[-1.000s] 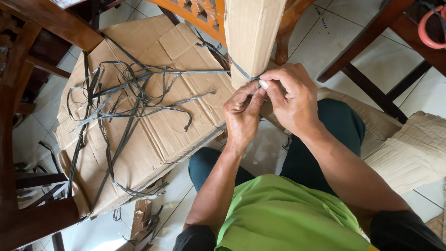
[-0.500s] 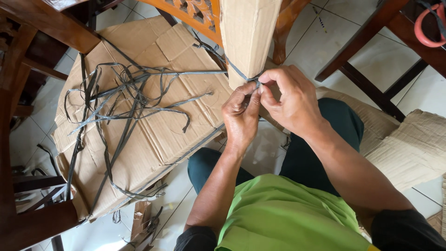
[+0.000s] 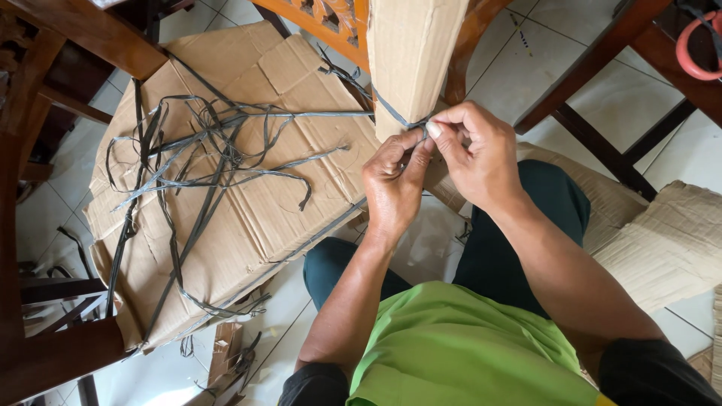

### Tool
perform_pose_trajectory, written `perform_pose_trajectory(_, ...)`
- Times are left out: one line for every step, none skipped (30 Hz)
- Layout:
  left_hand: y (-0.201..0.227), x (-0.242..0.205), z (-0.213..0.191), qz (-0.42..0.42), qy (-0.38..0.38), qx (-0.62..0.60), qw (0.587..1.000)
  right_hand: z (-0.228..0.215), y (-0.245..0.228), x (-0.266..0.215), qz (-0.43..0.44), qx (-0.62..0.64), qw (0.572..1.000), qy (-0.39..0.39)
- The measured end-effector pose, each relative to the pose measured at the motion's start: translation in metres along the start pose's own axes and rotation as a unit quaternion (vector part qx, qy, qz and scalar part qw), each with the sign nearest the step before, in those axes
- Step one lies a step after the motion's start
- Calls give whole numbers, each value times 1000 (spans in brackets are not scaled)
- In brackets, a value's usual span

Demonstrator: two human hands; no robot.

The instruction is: Wrap wooden furniture parts with cardboard and secure them with plastic straps

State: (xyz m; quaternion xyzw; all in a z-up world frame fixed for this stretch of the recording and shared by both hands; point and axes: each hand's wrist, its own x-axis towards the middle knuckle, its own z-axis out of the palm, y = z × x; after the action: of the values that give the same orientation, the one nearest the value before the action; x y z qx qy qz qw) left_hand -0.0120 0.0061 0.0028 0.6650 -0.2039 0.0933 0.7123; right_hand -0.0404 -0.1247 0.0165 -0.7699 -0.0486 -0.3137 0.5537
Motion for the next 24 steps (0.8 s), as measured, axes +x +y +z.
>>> perform_pose_trajectory(2, 0, 0, 0, 0, 0, 1000, 0, 0, 0, 0, 0, 1000, 0)
perform_pose_trajectory(4, 1, -1, -4, -1, 2, 1000, 0, 1, -1, -23, -35, 999, 6)
perform_pose_trajectory(5, 2, -1, -7, -3, 3, 1000, 0, 1, -1, -46, -70, 996, 13)
perform_pose_trajectory(7, 1, 1, -7, -3, 3, 1000, 1, 4, -3, -47, -71, 996, 13)
perform_pose_trajectory(10, 0, 2, -9, -1, 6, 1000, 2, 7, -5, -13, -9, 999, 27)
perform_pose_trajectory(12, 0, 3, -12, 1, 10, 1000, 4, 9, -6, 20, 53, 998, 40)
perform_pose_trajectory(11, 0, 3, -12, 3, 11, 1000, 5, 14, -4, 21, 55, 998, 38)
perform_pose_trajectory(10, -1, 3, -16, 10, 11, 1000, 6, 19, -1, 39, 101, 993, 54)
perform_pose_trajectory(8, -1, 4, -18, 15, 10, 1000, 6, 24, 1, 56, 146, 985, 71)
perform_pose_trajectory(12, 2, 0, -17, 15, 11, 1000, 6, 17, 8, 55, 147, 985, 71)
perform_pose_trajectory(17, 3, -2, -29, -7, 9, 1000, 5, 10, 13, 147, 243, 955, 88)
perform_pose_trajectory(21, 4, -4, -40, -29, 7, 999, 4, 3, 18, 237, 335, 906, 104)
perform_pose_trajectory(24, 7, -6, -38, -29, 5, 999, 3, 5, 21, 234, 334, 907, 104)
perform_pose_trajectory(28, 10, -8, -40, -46, 20, 998, 2, 8, 24, 272, 386, 873, 123)
perform_pose_trajectory(31, 12, -12, -43, -62, 36, 996, 2, 10, 26, 309, 436, 833, 140)
perform_pose_trajectory(31, 16, -14, -42, -61, 37, 997, 2, 10, 33, 309, 437, 833, 139)
perform_pose_trajectory(31, 17, -17, -36, -72, 68, 994, 3, 9, 36, 335, 456, 809, 160)
perform_pose_trajectory(31, 18, -20, -30, -83, 100, 991, 4, 9, 39, 361, 475, 782, 181)
perform_pose_trajectory(31, 20, -22, -31, -84, 101, 991, 6, 17, 41, 362, 475, 781, 181)
perform_pose_trajectory(31, 21, -24, -27, -93, 119, 988, 9, 25, 43, 378, 481, 767, 191)
perform_pose_trajectory(32, 23, -25, -20, -101, 135, 985, 11, 33, 47, 393, 487, 754, 200)
perform_pose_trajectory(31, 24, -25, -19, -101, 136, 985, 11, 35, 47, 392, 488, 754, 199)
perform_pose_trajectory(31, 23, -25, -22, -102, 138, 985, 11, 36, 46, 391, 486, 756, 198)
perform_pose_trajectory(30, 23, -26, -26, -103, 141, 984, 11, 38, 45, 390, 485, 757, 198)
